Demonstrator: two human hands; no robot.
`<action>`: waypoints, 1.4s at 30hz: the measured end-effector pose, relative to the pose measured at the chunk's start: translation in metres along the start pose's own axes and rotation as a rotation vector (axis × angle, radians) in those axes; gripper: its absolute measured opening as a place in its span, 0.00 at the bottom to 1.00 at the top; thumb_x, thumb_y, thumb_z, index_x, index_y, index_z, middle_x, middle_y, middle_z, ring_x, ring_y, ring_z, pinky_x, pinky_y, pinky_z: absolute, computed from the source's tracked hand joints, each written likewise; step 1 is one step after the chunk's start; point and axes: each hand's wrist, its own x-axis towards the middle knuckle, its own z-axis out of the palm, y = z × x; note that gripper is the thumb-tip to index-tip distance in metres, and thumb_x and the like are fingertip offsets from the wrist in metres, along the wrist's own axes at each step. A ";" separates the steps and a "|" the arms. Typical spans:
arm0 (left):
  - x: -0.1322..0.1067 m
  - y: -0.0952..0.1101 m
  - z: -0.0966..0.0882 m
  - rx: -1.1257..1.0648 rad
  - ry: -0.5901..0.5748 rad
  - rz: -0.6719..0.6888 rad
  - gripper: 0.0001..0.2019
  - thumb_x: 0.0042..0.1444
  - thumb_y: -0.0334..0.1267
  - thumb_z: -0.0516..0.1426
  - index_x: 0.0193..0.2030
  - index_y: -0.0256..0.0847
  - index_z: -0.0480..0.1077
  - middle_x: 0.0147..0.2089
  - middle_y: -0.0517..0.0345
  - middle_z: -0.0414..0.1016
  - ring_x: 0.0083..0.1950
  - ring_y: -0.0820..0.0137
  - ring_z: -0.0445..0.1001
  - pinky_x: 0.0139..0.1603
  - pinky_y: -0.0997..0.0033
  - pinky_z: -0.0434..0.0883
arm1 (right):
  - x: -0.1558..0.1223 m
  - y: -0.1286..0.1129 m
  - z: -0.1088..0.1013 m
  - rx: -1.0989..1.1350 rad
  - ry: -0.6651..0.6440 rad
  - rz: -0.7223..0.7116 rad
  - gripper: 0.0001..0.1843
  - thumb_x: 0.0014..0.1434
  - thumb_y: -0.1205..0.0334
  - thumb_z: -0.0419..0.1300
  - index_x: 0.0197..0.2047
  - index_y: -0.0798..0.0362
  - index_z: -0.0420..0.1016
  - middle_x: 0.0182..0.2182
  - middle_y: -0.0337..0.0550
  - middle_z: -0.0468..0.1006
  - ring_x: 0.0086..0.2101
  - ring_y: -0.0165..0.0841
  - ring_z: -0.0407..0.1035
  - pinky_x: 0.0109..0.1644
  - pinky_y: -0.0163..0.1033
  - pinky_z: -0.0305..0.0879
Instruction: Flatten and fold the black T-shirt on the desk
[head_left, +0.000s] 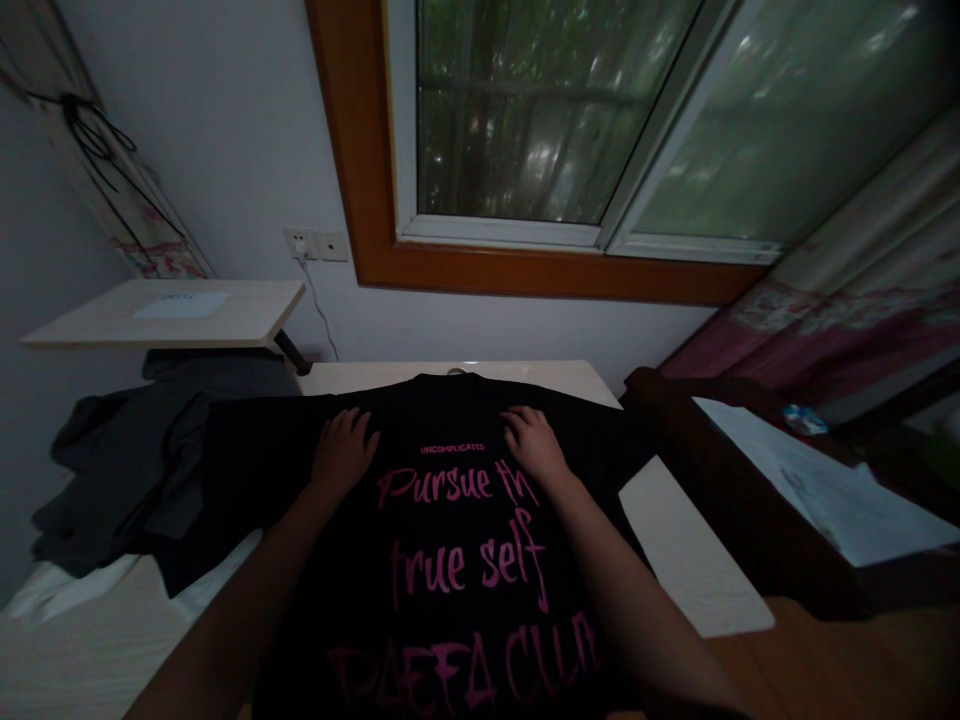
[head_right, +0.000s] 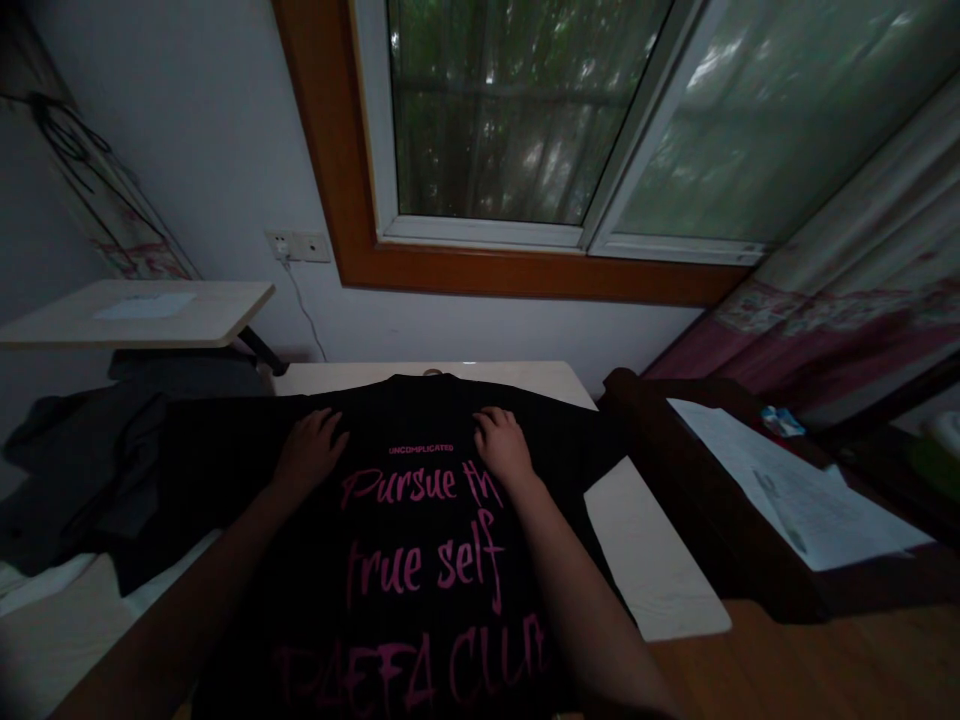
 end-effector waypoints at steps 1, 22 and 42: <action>0.002 -0.006 0.003 0.014 0.019 -0.003 0.26 0.67 0.46 0.48 0.63 0.32 0.69 0.67 0.35 0.66 0.69 0.48 0.63 0.70 0.44 0.57 | 0.003 -0.003 0.001 0.001 -0.019 -0.011 0.19 0.67 0.64 0.56 0.58 0.50 0.76 0.55 0.50 0.73 0.55 0.47 0.63 0.61 0.53 0.64; 0.065 -0.065 0.028 -0.053 0.051 -0.032 0.26 0.64 0.43 0.48 0.65 0.33 0.67 0.70 0.39 0.64 0.72 0.51 0.58 0.73 0.49 0.58 | 0.041 -0.020 0.017 0.061 -0.059 -0.014 0.18 0.67 0.63 0.56 0.58 0.49 0.76 0.56 0.50 0.73 0.56 0.46 0.64 0.62 0.52 0.64; 0.070 -0.068 0.029 -0.069 0.056 -0.011 0.26 0.65 0.42 0.47 0.64 0.30 0.68 0.69 0.37 0.64 0.72 0.49 0.58 0.73 0.49 0.58 | -0.087 0.064 -0.038 -0.288 0.060 0.660 0.28 0.67 0.44 0.55 0.63 0.51 0.73 0.64 0.63 0.63 0.61 0.68 0.57 0.57 0.76 0.56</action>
